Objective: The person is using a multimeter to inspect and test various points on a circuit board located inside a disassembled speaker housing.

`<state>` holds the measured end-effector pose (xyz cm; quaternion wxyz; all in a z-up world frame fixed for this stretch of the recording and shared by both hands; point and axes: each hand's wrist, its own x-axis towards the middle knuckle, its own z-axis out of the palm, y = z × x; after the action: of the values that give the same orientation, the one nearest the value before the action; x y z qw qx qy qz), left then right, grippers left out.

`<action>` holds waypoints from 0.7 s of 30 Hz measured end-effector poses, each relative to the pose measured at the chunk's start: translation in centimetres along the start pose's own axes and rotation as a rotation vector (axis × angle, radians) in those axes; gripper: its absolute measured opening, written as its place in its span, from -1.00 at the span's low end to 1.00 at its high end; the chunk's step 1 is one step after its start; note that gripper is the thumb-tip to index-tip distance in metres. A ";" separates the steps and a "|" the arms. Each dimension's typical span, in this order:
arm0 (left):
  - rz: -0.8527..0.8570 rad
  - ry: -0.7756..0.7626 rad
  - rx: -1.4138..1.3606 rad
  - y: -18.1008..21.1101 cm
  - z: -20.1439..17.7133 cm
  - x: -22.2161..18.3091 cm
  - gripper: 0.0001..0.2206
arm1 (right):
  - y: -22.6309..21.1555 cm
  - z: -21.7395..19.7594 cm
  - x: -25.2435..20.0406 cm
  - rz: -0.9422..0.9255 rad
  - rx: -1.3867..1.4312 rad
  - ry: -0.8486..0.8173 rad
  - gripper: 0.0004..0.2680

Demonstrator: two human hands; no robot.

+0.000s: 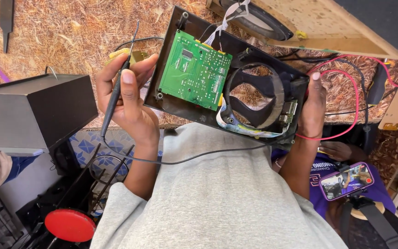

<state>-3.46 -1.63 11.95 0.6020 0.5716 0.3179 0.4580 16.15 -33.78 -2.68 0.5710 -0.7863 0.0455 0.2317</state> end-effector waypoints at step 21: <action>-0.129 0.228 -0.106 -7.4 -1.3 -1.4 -0.78 | 3.4 0.0 4.0 -0.356 -0.321 0.021 -0.64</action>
<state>-3.72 -1.83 4.34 0.6196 0.4614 0.3957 0.4965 18.57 -34.21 -7.33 0.4698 -0.8650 -0.1256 0.1234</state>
